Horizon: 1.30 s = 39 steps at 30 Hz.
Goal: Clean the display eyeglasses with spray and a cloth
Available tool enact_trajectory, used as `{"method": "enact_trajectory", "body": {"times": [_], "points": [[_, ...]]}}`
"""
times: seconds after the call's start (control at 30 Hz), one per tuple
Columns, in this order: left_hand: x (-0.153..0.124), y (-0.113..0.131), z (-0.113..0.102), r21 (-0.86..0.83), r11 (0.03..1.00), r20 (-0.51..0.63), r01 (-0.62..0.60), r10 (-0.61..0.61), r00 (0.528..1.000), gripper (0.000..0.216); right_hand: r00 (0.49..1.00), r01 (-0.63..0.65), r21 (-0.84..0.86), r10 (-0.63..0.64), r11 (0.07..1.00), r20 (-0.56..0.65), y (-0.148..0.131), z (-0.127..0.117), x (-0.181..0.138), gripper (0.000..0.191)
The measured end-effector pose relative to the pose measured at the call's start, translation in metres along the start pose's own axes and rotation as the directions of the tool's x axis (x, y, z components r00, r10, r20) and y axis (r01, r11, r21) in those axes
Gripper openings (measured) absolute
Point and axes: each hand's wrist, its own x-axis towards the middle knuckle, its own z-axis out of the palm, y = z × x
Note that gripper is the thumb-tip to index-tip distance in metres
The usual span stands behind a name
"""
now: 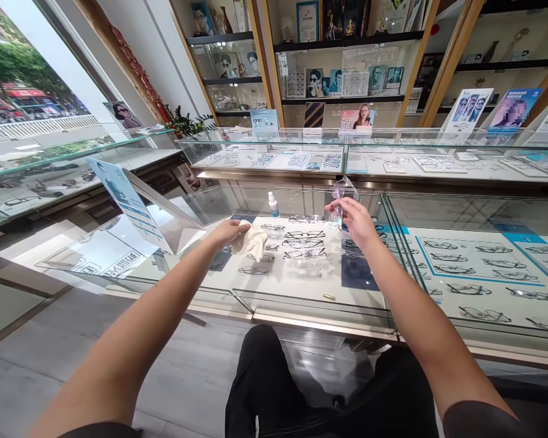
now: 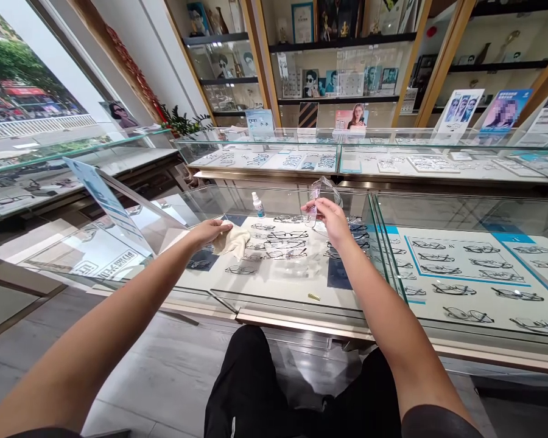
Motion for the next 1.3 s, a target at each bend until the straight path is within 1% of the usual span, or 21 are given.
{"method": "enact_trajectory", "body": {"times": [0.07,0.13,0.2,0.27,0.33,0.43,0.5,0.6,0.67,0.7,0.8,0.87,0.97,1.03,1.07,1.2,1.23,1.3], "points": [[-0.006,0.010,-0.003,-0.023,0.999,-0.022,-0.035,0.035,0.999,0.039,1.000,0.003,0.002,-0.003,1.000,-0.005,0.000,-0.001,0.001,0.027],[-0.012,0.026,-0.006,-0.067,0.994,-0.022,-0.090,0.088,0.996,0.037,1.000,0.003,0.005,-0.003,1.000,-0.009,0.000,-0.002,0.001,0.026],[-0.018,0.046,-0.005,-0.164,0.972,-0.005,-0.168,0.169,0.986,0.035,1.000,0.006,0.011,-0.006,1.000,-0.007,-0.002,-0.002,0.001,0.026],[-0.024,0.069,0.004,-0.291,0.924,-0.005,-0.248,0.258,0.966,0.031,1.000,0.010,0.012,-0.010,1.000,-0.005,-0.004,-0.001,0.000,0.026],[-0.030,0.092,0.021,-0.400,0.871,-0.015,-0.284,0.303,0.953,0.026,1.000,0.011,0.011,-0.010,1.000,-0.008,-0.005,-0.001,0.000,0.027],[-0.038,0.118,0.059,-0.527,0.797,0.015,-0.294,0.355,0.935,0.027,1.000,-0.002,0.017,0.002,1.000,-0.014,-0.007,0.000,0.000,0.028],[-0.043,0.129,0.087,-0.576,0.729,-0.034,-0.371,0.433,0.901,0.034,1.000,-0.017,0.017,0.018,1.000,-0.016,-0.006,0.000,0.001,0.029],[-0.048,0.137,0.124,-0.582,0.641,-0.113,-0.501,0.546,0.830,0.041,0.998,-0.046,0.002,0.046,0.999,-0.037,-0.004,0.000,0.004,0.030],[-0.050,0.139,0.142,-0.559,0.618,-0.121,-0.553,0.599,0.792,0.045,0.996,-0.068,-0.013,0.067,0.998,-0.062,-0.001,0.000,0.006,0.030],[-0.052,0.140,0.149,-0.544,0.622,-0.102,-0.563,0.617,0.780,0.046,0.994,-0.078,-0.019,0.077,0.997,-0.076,0.000,0.000,0.007,0.030],[-0.056,0.138,0.161,-0.481,0.656,-0.016,-0.581,0.656,0.755,0.045,0.989,-0.094,-0.031,0.090,0.995,-0.115,0.005,-0.001,0.011,0.032],[-0.057,0.136,0.163,-0.426,0.664,0.019,-0.614,0.686,0.728,0.041,0.988,-0.091,-0.045,0.085,0.995,-0.132,0.008,-0.001,0.013,0.032],[-0.057,0.135,0.162,-0.334,0.658,0.043,-0.675,0.726,0.686,0.036,0.986,-0.088,-0.074,0.077,0.993,-0.146,0.010,-0.003,0.014,0.033],[-0.054,0.135,0.161,-0.334,0.660,0.046,-0.673,0.724,0.688,0.036,0.986,-0.090,-0.085,0.077,0.992,-0.145,0.009,-0.003,0.014,0.034],[-0.051,0.135,0.161,-0.361,0.665,0.035,-0.654,0.710,0.703,0.036,0.987,-0.090,-0.086,0.078,0.992,-0.142,0.008,-0.003,0.014,0.034],[-0.038,0.136,0.161,-0.525,0.690,-0.016,-0.498,0.577,0.816,0.040,0.989,-0.079,-0.075,0.069,0.994,-0.131,0.004,-0.002,0.011,0.033],[-0.035,0.135,0.162,-0.562,0.689,-0.012,-0.458,0.547,0.837,0.039,0.990,-0.076,-0.069,0.066,0.995,-0.126,0.003,-0.002,0.011,0.033],[-0.030,0.132,0.163,-0.626,0.674,0.009,-0.392,0.509,0.861,0.039,0.992,-0.069,-0.049,0.063,0.996,-0.106,0.003,-0.002,0.010,0.032]]}}
